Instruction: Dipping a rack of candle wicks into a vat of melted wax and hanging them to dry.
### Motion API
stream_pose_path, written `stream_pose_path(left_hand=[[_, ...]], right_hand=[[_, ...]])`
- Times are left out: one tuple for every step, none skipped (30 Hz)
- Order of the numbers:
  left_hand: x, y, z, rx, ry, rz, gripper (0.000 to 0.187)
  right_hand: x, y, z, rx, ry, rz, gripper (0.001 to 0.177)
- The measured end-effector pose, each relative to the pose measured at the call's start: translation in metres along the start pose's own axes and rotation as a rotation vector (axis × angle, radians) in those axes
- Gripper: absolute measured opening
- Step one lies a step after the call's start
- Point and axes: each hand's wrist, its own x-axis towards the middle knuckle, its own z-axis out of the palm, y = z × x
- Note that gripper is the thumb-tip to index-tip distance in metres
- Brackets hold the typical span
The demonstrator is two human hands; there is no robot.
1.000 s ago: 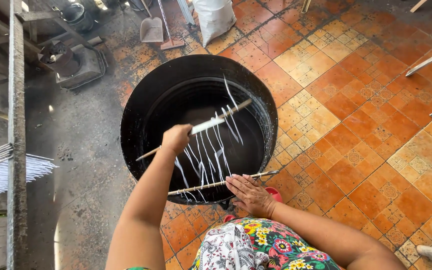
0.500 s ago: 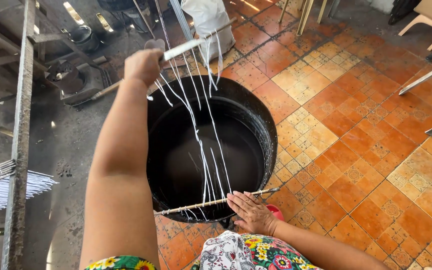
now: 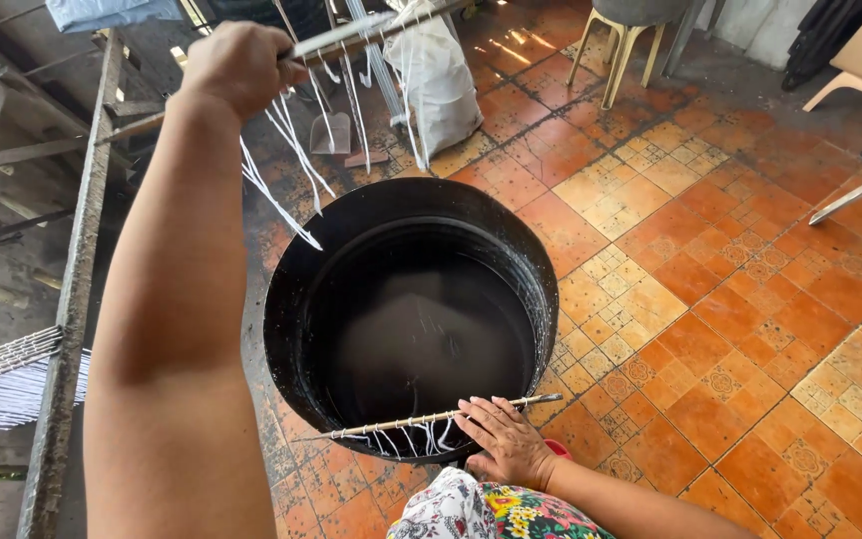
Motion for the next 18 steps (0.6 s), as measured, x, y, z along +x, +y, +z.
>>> stream_pose_path(left_hand=[[-0.012,0.009,-0.006,0.001,0.002,-0.002,0.026],[-0.025,0.017,-0.011,-0.048,-0.074,-0.037,0.024],[-0.038,0.026,-0.016,-0.097,-0.151,-0.071,0.021],[-0.051,0.035,-0.021,-0.095,-0.15,-0.075,0.021],[-0.064,0.045,-0.026,-0.166,-0.215,-0.131,0.022],[-0.077,0.054,-0.03,-0.238,-0.28,-0.187,0.023],[-0.083,0.058,-0.027,-0.237,-0.279,-0.191,0.023],[-0.091,0.06,-0.024,-0.242,-0.303,-0.176,0.023],[-0.1,0.062,-0.02,-0.247,-0.327,-0.162,0.023],[-0.106,0.066,-0.02,-0.246,-0.328,-0.176,0.023],[-0.113,0.069,-0.019,-0.228,-0.347,-0.148,0.022],[-0.118,0.072,-0.019,-0.21,-0.363,-0.12,0.021],[-0.125,0.077,-0.022,-0.21,-0.362,-0.134,0.021],[-0.131,0.082,-0.026,-0.219,-0.366,-0.121,0.025],[-0.137,0.088,-0.029,-0.228,-0.37,-0.108,0.029],[-0.142,0.088,-0.026,-0.225,-0.362,-0.119,0.029],[-0.147,0.089,-0.023,-0.262,-0.293,-0.112,0.023],[-0.149,0.091,-0.021,-0.297,-0.225,-0.097,0.017]], right_hand=[[0.0,0.0,-0.001,-0.001,0.001,-0.003,0.065],[0.0,0.0,-0.002,0.015,-0.009,0.005,0.065],[0.0,-0.001,-0.003,0.03,-0.018,0.013,0.065],[0.0,-0.001,-0.004,0.031,-0.017,0.009,0.065],[0.0,-0.001,-0.004,0.037,-0.013,0.01,0.065],[0.0,-0.001,-0.005,0.043,-0.01,0.011,0.066],[0.0,0.001,-0.003,0.044,-0.01,0.007,0.066],[-0.001,0.002,0.0,0.036,-0.002,0.002,0.065],[-0.001,0.003,0.002,0.028,0.006,-0.002,0.064],[-0.001,0.004,0.005,0.034,0.001,-0.014,0.064],[-0.001,0.005,0.007,0.021,0.035,-0.013,0.064],[0.0,0.007,0.009,0.007,0.07,-0.013,0.065],[0.002,0.006,0.004,0.012,0.066,-0.025,0.065],[0.004,0.004,-0.002,0.05,0.079,-0.015,0.065],[0.006,0.003,-0.009,0.088,0.092,-0.004,0.066],[0.021,0.008,-0.026,0.087,0.092,-0.019,0.066],[0.035,0.013,-0.045,0.099,0.346,-0.091,0.062],[0.049,0.017,-0.064,0.112,0.602,-0.155,0.058]])
